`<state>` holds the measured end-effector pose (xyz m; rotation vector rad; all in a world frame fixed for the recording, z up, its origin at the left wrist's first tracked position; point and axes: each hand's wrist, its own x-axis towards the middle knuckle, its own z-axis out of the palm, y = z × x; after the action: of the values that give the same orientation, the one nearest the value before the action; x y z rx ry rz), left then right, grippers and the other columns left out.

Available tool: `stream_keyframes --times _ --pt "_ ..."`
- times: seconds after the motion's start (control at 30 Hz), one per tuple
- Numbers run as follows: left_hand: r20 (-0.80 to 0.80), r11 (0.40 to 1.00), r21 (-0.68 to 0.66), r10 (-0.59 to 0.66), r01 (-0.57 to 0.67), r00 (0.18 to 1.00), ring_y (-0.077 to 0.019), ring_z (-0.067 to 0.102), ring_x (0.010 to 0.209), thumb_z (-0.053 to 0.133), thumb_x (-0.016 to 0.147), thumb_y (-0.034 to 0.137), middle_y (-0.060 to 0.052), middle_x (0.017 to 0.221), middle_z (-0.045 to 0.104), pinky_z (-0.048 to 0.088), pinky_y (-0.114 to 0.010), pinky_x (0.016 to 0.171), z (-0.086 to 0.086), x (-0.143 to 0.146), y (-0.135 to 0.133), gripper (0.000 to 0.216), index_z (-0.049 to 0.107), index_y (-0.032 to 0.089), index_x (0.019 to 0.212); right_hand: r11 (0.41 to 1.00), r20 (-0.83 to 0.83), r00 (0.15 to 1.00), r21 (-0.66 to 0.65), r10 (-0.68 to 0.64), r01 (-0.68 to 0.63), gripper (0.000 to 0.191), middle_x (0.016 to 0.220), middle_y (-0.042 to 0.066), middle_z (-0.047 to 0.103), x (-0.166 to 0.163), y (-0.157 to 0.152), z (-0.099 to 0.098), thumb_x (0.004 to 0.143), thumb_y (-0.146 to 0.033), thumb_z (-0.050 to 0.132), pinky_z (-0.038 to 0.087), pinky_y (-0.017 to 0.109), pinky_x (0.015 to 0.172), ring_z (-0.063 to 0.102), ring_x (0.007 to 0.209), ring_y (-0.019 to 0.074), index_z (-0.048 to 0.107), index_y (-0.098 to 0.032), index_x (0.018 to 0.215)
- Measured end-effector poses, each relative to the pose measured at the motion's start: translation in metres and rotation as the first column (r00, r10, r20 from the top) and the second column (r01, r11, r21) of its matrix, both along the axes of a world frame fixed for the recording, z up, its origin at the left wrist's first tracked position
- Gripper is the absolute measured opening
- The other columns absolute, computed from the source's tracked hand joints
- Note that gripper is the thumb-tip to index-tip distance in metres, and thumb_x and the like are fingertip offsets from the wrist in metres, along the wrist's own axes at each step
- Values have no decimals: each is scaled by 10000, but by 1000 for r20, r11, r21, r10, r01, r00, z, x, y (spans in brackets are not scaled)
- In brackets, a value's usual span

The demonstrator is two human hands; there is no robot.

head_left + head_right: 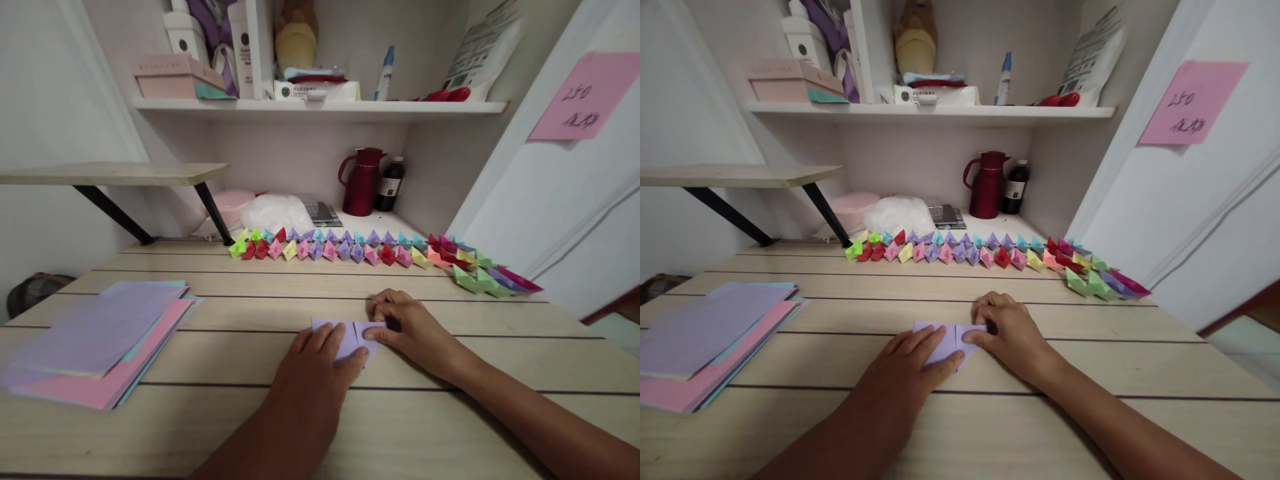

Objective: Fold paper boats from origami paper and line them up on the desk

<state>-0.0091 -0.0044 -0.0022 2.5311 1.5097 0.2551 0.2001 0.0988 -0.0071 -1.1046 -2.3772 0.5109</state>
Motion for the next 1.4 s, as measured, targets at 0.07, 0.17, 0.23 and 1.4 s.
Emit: stream_keyframes --times 0.07,0.17,0.23,1.4 --pt "-7 1000 -10 1 -1 1000 -302 339 1352 516 856 259 -106 1496 356 274 -505 1082 0 0 0 521 445 319 1368 1000 -5 1000 9 -20 20 265 935 57 637 -1 0 -1 784 -427 668 438 392 800 558 879 239 554 -218 666" --pt "-3 1000 -17 1 -1 1000 -316 329 1357 516 861 282 -121 1503 335 272 -519 1079 0 -1 1 521 439 314 1375 999 2 999 29 -43 43 245 901 55 632 -4 0 -2 794 -417 660 434 387 784 553 868 242 566 -222 679" --pt "4 1000 -21 3 -3 1000 -326 329 1356 494 875 308 -136 1501 333 276 -529 1072 0 -1 0 497 448 310 1370 998 14 999 49 -51 50 229 865 53 624 -6 0 -2 805 -413 648 430 379 767 551 854 240 575 -225 698" --pt "-108 992 109 -47 59 993 -360 308 1360 405 943 325 -98 1539 253 330 -563 1022 1 0 1 402 483 320 1337 1000 60 998 10 -12 11 237 766 5 570 -8 6 3 781 -394 661 405 272 637 548 702 163 546 -208 688"
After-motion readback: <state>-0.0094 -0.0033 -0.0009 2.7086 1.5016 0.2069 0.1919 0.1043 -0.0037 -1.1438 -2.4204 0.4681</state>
